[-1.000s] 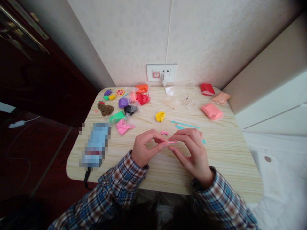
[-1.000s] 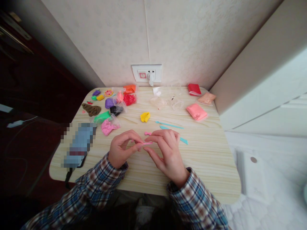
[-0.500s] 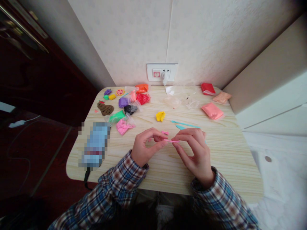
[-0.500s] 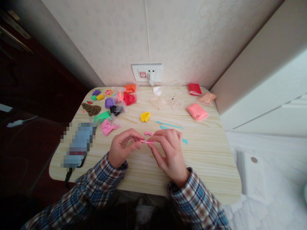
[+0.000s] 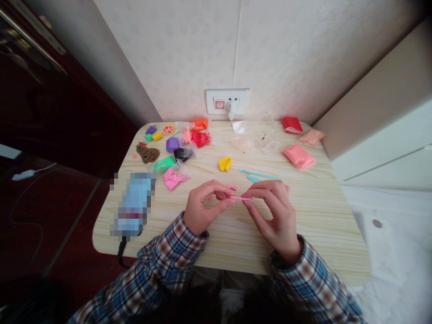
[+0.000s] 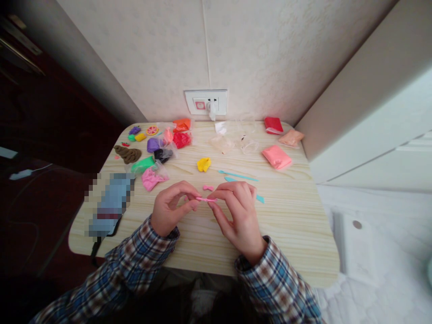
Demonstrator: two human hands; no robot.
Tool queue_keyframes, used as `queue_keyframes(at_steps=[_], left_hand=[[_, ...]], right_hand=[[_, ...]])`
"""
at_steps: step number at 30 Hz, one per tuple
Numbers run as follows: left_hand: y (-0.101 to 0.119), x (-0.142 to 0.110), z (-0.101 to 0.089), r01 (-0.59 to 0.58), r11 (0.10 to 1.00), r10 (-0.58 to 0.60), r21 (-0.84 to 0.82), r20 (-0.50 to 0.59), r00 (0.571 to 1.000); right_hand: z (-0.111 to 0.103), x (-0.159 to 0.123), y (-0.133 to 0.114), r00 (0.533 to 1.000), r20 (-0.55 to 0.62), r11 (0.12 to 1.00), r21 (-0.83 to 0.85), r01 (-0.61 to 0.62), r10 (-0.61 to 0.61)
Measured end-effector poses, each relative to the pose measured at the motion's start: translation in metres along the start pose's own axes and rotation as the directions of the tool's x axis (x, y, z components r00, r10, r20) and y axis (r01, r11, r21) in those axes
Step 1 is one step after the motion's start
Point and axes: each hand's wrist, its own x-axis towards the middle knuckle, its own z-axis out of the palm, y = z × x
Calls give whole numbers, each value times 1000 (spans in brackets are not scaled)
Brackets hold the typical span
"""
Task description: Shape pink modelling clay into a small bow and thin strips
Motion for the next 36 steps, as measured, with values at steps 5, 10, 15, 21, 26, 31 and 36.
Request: queue_keyframes(at_steps=[5,10,15,21,26,31,36], left_hand=[[-1,0,1,-3,1000,2,-23,-3,1000],[-1,-1,0,60,998,-59,-28,45,997],[1,0,1,62,997,-60,-47,52,997],[-1,-1,2,115,988,-108,-107,72,992],[-1,0,3,128,981,-116,-144,86,990],[1,1,3,54,997,-52,-46,55,997],[4,0,2,1,999,-3,40,57,998]], right_hand=[[0,-1,1,1000,-1,1000,7,7,-7],[1,-1,0,1000,0,1000,7,14,-14],[1,0,1,999,10,999,11,31,-31],[1,0,1,999,14,1000,9,28,-29],[1,0,0,999,26,1000,4,24,-24],[0,0,-1,998,66,1000,13,16,-17],[2,0,-2,999,42,999,20,29,-30]])
